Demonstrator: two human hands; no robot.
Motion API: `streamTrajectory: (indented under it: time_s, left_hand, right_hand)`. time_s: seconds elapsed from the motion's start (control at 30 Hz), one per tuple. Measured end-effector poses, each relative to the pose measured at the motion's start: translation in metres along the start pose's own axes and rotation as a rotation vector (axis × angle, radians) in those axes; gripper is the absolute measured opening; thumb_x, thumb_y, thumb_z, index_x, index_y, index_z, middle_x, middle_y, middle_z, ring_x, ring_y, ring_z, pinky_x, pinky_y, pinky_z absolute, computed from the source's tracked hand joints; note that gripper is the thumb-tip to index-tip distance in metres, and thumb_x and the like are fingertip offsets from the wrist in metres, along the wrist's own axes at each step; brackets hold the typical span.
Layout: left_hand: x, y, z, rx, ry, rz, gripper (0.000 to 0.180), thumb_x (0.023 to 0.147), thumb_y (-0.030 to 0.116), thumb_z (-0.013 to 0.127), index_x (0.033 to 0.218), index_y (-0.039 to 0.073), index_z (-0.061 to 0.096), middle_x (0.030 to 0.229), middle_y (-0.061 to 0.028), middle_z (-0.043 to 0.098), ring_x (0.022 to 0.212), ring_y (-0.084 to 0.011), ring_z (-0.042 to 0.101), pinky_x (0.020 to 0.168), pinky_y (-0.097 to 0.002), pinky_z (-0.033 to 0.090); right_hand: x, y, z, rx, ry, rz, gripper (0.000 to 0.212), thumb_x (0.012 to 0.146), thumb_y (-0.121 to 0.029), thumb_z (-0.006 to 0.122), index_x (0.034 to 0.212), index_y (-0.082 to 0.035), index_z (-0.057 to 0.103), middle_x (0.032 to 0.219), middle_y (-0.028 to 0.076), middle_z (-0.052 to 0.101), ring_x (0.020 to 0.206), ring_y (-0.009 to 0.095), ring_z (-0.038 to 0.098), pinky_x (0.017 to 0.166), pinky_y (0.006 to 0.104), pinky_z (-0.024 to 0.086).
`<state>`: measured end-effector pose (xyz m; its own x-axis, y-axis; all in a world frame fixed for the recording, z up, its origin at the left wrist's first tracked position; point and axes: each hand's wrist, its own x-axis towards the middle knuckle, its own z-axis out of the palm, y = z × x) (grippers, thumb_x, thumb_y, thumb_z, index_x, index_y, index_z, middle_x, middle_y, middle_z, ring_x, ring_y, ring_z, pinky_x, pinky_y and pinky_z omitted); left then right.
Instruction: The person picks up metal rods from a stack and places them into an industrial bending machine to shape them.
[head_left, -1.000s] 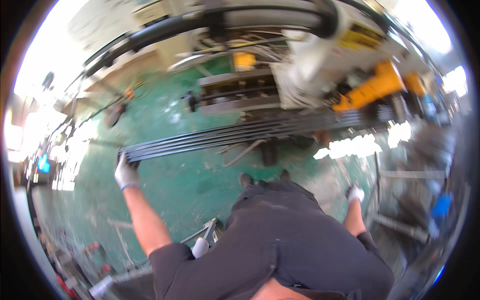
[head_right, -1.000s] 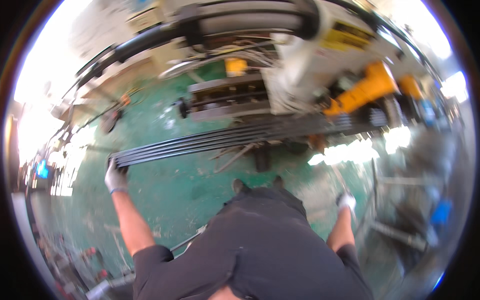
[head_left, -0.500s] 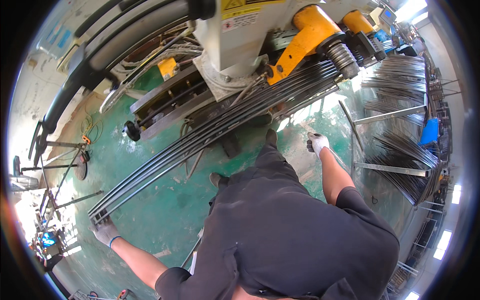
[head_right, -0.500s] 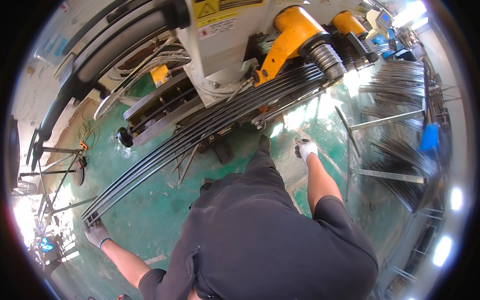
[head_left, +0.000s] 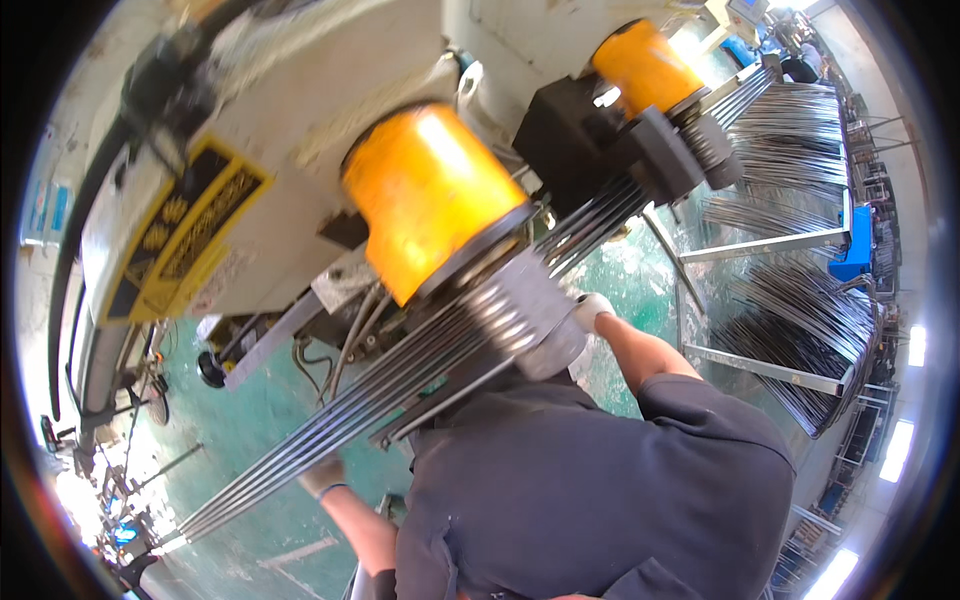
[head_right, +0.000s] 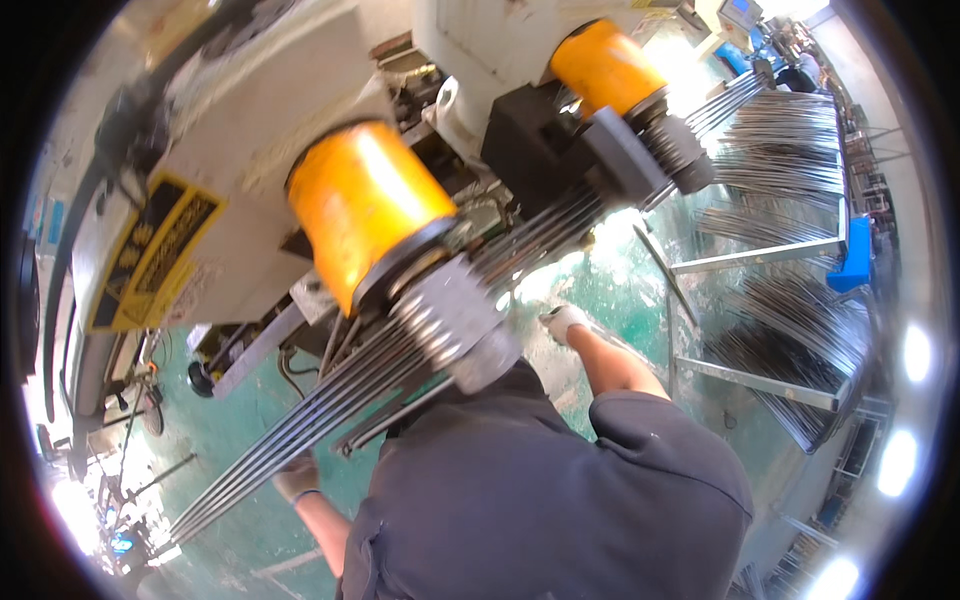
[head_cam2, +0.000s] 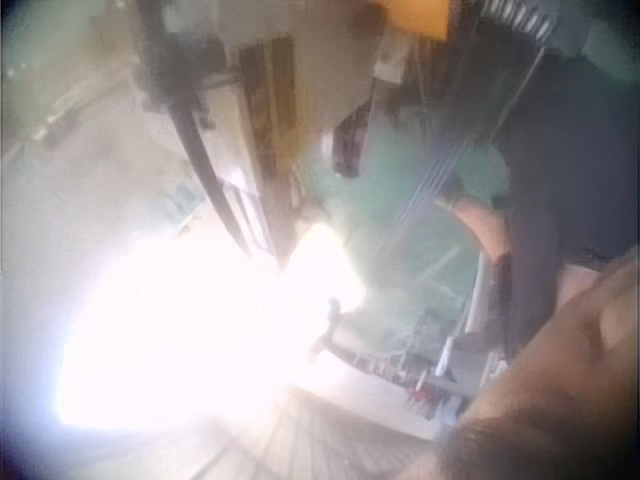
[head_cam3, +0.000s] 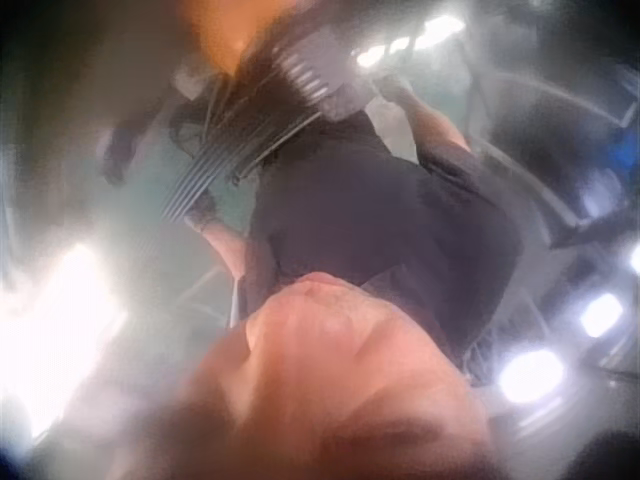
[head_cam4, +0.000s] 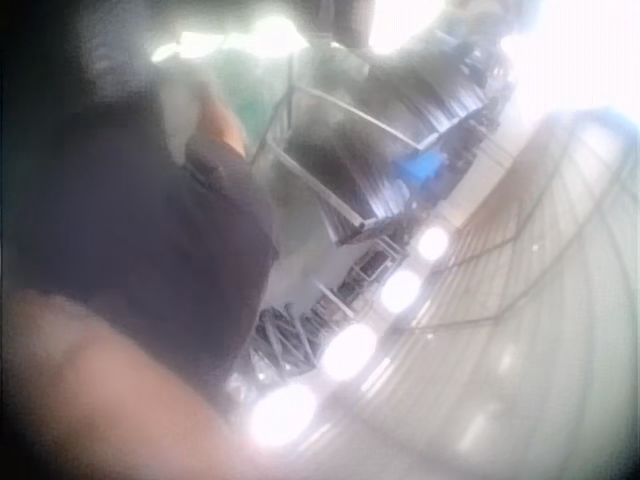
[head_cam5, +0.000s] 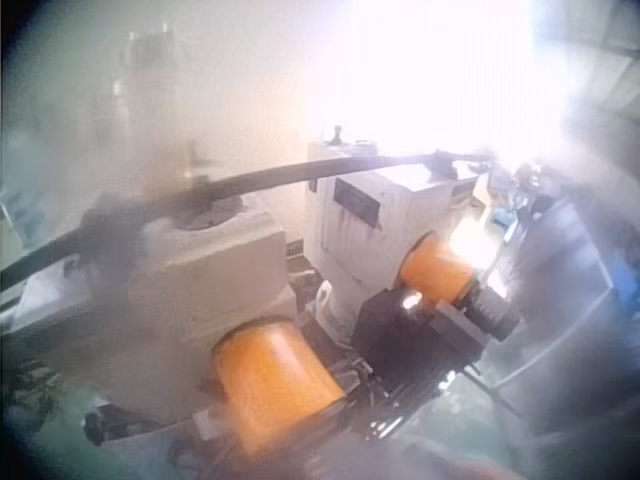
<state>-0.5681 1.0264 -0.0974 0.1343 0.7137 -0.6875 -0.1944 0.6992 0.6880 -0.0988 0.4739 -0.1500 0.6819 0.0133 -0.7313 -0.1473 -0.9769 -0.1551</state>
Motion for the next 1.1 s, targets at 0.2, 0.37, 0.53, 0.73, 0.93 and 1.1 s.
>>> streamTrajectory:
  time_s: [0.2,0.37,0.53,0.73,0.93,1.1]
  left_hand:
    - [-0.046,-0.128,0.093,0.242,-0.204,-0.274,0.045,0.108,0.035,0.05,0.139,0.004,0.057,0.136,-0.0174,0.061,0.125,-0.0321,0.059,0.103,-0.0483,0.049]
    - [-0.009,-0.123,0.079,0.547,-0.514,0.038,0.039,0.109,0.032,0.05,0.136,0.006,0.059,0.128,-0.0167,0.065,0.117,-0.0305,0.063,0.093,-0.0455,0.056]
    - [-0.001,-0.085,0.09,0.206,-0.298,-0.268,0.038,0.111,0.032,0.048,0.136,0.006,0.059,0.107,-0.014,0.07,0.095,-0.0303,0.069,0.077,-0.0446,0.058]
    - [-0.028,-0.094,0.076,0.261,-0.355,-0.319,0.025,0.11,0.029,0.05,0.118,0.009,0.063,0.095,-0.012,0.069,0.082,-0.0271,0.067,0.071,-0.0418,0.055]
    - [-0.099,-0.089,0.071,-0.003,-0.628,-0.324,0.021,0.107,0.03,0.055,0.105,0.01,0.063,0.093,-0.0076,0.068,0.083,-0.0251,0.064,0.075,-0.0401,0.053]
    - [-0.143,-0.068,0.096,-0.193,-0.578,-0.081,0.026,0.107,0.033,0.055,0.105,0.009,0.063,0.095,-0.0056,0.065,0.085,-0.0224,0.059,0.077,-0.0378,0.049]
  right_hand:
    - [-0.006,-0.013,-0.009,0.487,-0.058,-0.058,0.037,0.095,-0.034,0.072,0.101,0.002,0.076,0.075,0.007,0.07,0.062,0.016,0.065,0.059,0.0349,0.054]
    - [-0.07,0.023,0.014,0.524,-0.039,0.069,0.037,0.095,-0.035,0.068,0.09,0.0,0.074,0.07,0.008,0.069,0.059,0.019,0.064,0.058,0.0365,0.053]
    - [-0.137,0.092,0.067,0.48,-0.019,0.231,0.037,0.094,-0.038,0.069,0.086,-0.002,0.075,0.071,0.01,0.072,0.059,0.02,0.067,0.06,0.0367,0.054]
    - [-0.174,0.101,0.068,0.564,0.104,0.224,0.033,0.095,-0.031,0.069,0.091,0.001,0.076,0.074,0.01,0.072,0.064,0.019,0.067,0.061,0.0367,0.053]
    - [-0.165,-0.009,-0.041,0.674,0.368,-0.276,0.039,0.095,-0.038,0.066,0.1,-0.001,0.075,0.08,0.01,0.073,0.073,0.019,0.069,0.073,0.0354,0.054]
    - [-0.189,-0.108,-0.135,1.657,0.025,-0.711,0.059,0.103,-0.039,0.068,0.142,0.004,0.055,0.121,0.014,0.07,0.105,0.019,0.069,0.094,0.0356,0.055]
